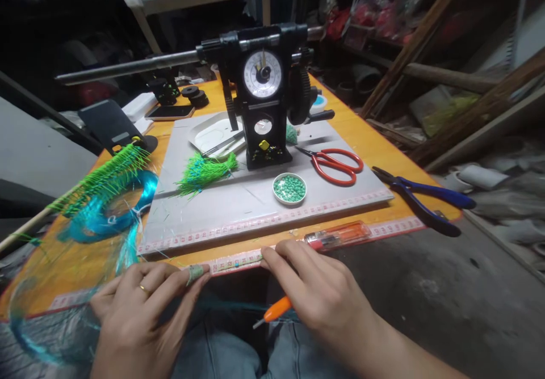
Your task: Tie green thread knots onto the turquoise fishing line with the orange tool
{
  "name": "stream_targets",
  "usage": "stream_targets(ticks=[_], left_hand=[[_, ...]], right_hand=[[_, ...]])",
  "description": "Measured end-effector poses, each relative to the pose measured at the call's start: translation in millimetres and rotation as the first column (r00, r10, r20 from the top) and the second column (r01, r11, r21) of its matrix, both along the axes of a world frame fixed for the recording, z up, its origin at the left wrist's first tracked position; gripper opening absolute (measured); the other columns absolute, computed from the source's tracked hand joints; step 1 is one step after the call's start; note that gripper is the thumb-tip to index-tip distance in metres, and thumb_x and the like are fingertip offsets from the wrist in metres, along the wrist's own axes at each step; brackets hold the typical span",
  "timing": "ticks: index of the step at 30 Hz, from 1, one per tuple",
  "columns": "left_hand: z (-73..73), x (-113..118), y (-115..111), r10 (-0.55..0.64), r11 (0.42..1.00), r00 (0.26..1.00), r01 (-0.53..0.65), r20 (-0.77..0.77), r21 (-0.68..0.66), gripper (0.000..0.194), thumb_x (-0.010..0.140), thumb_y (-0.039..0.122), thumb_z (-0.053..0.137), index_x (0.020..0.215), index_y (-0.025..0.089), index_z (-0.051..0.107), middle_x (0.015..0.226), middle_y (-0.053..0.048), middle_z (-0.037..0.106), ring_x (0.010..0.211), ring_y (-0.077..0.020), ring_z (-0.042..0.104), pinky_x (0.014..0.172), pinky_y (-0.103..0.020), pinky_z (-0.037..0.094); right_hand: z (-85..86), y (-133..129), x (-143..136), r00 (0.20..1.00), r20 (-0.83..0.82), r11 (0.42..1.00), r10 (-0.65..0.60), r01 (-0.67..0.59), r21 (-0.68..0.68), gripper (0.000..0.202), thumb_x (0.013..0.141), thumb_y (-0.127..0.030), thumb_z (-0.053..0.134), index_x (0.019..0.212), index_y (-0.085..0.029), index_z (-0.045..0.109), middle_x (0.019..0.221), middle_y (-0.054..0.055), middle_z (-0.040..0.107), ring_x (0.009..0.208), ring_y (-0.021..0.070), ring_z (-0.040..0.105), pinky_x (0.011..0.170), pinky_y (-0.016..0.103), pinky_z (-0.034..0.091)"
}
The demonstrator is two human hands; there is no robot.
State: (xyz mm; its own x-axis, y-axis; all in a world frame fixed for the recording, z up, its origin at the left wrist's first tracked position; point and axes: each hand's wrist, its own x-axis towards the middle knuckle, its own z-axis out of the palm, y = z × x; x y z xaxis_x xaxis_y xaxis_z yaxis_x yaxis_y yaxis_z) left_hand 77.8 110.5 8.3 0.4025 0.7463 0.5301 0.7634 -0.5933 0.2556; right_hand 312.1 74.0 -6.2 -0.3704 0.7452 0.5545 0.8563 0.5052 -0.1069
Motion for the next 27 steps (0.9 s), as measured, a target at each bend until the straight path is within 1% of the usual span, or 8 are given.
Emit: stream_targets(ticks=[8,14,19,21,23,25,26,27], left_hand=[[-1.2,-9,9,-0.105,0.993,0.988,0.110,-0.115,0.042,0.015,0.080,0.020,0.072,0.094,0.022,0.067,0.070,-0.002,0.066,0.072,-0.0245,0.053,0.068,-0.039,0.031],[-2.0,-10,8,-0.102,0.993,0.988,0.108,-0.114,0.045,0.017,0.078,0.019,0.073,0.093,0.022,0.066,0.070,-0.001,0.067,0.072,-0.0244,0.053,0.069,-0.039,0.031],[-2.9,-11,9,-0.096,0.992,0.988,0.104,-0.118,0.065,0.018,0.078,0.019,0.073,0.094,0.022,0.067,0.071,-0.001,0.067,0.072,-0.0242,0.055,0.070,-0.039,0.030],[-3.4,-13,10,-0.113,0.990,0.985,0.122,-0.128,0.066,0.018,0.078,0.019,0.073,0.095,0.021,0.068,0.073,-0.002,0.068,0.073,-0.0241,0.056,0.069,-0.039,0.032],[-3.8,-14,9,-0.148,0.985,0.981,0.158,-0.127,0.071,0.018,0.079,0.017,0.073,0.095,0.020,0.068,0.074,-0.003,0.068,0.073,-0.0238,0.056,0.068,-0.038,0.033],[-4.3,-13,4,-0.122,0.986,0.988,0.132,-0.098,0.104,0.020,0.079,0.017,0.073,0.098,0.018,0.069,0.076,-0.005,0.067,0.072,-0.0232,0.057,0.067,-0.037,0.034],[-4.5,-10,0,-0.073,0.987,0.995,0.082,-0.070,0.141,0.023,0.079,0.019,0.073,0.101,0.016,0.068,0.078,-0.006,0.066,0.071,-0.0231,0.058,0.067,-0.037,0.034],[-4.9,-6,-6,0.015,0.985,0.999,-0.009,-0.032,0.174,0.030,0.079,0.022,0.073,0.107,0.015,0.067,0.082,-0.009,0.066,0.072,-0.0235,0.058,0.069,-0.038,0.035]], right_hand=[[-5.5,-1,1,0.999,-0.033,0.999,0.001,-0.003,-0.040,0.026,0.093,-0.001,0.047,0.116,-0.005,0.058,0.094,0.013,0.063,0.080,0.0187,0.060,0.067,0.028,0.044],[-4.4,-2,0,0.998,-0.055,0.999,0.011,-0.013,-0.042,0.026,0.093,0.000,0.046,0.115,-0.005,0.058,0.094,0.014,0.064,0.081,0.0186,0.060,0.067,0.028,0.044],[-6.0,-2,0,0.998,-0.057,0.998,0.000,-0.003,-0.056,0.026,0.093,-0.001,0.048,0.116,-0.005,0.058,0.093,0.014,0.065,0.081,0.0191,0.062,0.066,0.028,0.045],[-6.7,-2,0,0.998,-0.063,0.998,-0.006,0.003,-0.056,0.025,0.093,-0.003,0.049,0.116,-0.006,0.059,0.093,0.014,0.066,0.081,0.0198,0.064,0.065,0.028,0.046],[-6.2,-2,-1,0.994,-0.105,0.999,-0.020,0.014,-0.051,0.023,0.093,-0.006,0.051,0.114,-0.008,0.060,0.092,0.012,0.066,0.080,0.0196,0.065,0.064,0.028,0.047],[-3.5,-3,-3,0.976,-0.215,0.995,-0.030,0.009,-0.097,0.021,0.093,-0.008,0.053,0.112,-0.012,0.062,0.091,0.010,0.065,0.078,0.0177,0.065,0.064,0.026,0.048],[-1.1,-5,-4,0.956,-0.292,0.991,-0.033,-0.007,-0.137,0.020,0.092,-0.008,0.054,0.110,-0.014,0.062,0.090,0.008,0.065,0.076,0.0163,0.065,0.064,0.024,0.048],[1.7,-7,-5,0.928,-0.371,0.982,-0.038,-0.034,-0.187,0.020,0.092,-0.008,0.054,0.107,-0.016,0.063,0.089,0.006,0.064,0.075,0.0149,0.064,0.064,0.023,0.048]])
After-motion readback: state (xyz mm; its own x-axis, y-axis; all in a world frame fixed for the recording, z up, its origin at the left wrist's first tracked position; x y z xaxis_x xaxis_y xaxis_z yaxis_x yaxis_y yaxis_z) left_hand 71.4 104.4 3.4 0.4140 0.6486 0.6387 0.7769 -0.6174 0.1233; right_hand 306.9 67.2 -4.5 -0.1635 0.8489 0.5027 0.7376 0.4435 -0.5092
